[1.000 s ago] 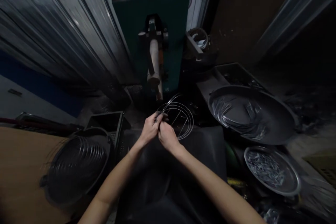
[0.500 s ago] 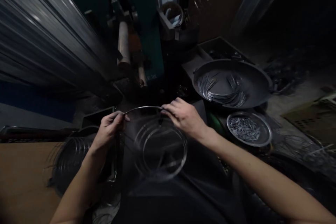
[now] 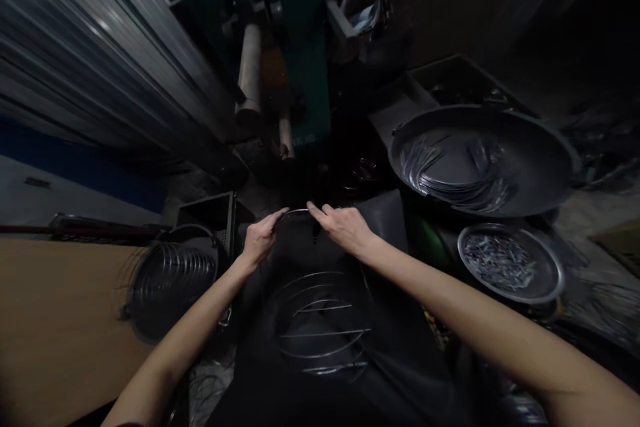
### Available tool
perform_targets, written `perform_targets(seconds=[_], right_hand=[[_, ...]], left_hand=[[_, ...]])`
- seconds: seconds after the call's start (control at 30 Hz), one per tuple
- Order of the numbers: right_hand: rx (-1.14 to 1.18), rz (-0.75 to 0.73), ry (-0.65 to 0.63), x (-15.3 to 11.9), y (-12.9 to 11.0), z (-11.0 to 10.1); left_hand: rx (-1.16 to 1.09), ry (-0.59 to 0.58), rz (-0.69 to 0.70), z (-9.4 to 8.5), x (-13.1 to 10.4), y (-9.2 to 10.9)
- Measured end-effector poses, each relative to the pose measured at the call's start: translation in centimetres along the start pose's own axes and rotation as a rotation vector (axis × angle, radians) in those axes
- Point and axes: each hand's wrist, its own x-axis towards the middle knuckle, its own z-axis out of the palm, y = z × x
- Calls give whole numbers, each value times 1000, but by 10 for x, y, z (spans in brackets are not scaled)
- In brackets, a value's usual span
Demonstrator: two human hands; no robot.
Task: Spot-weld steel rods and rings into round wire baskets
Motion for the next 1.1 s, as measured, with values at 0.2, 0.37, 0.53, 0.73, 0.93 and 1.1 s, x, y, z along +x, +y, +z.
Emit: perform_targets(seconds=[0.2,0.37,0.53,0.73,0.93,1.1], right_hand=[[-67,24,-63,19,10,11],[-137,47,8,45,16,-16],[-148,52,38,63,18,-38],[-114,101,37,80,22,-55],[-104,98,50,93,28,-61],[-78,102,66,95,30,-60]], left_hand=[[-98,-131,-50,-6,25,-3],[-205,-124,-62,-37,53,-13],[-185,-154,-53,-58,70,-21],[18,-136,-57,-68,92,-28],[-33,-109,-53,-68,104,-36],[-5,-99,-35,-70,104,-36]])
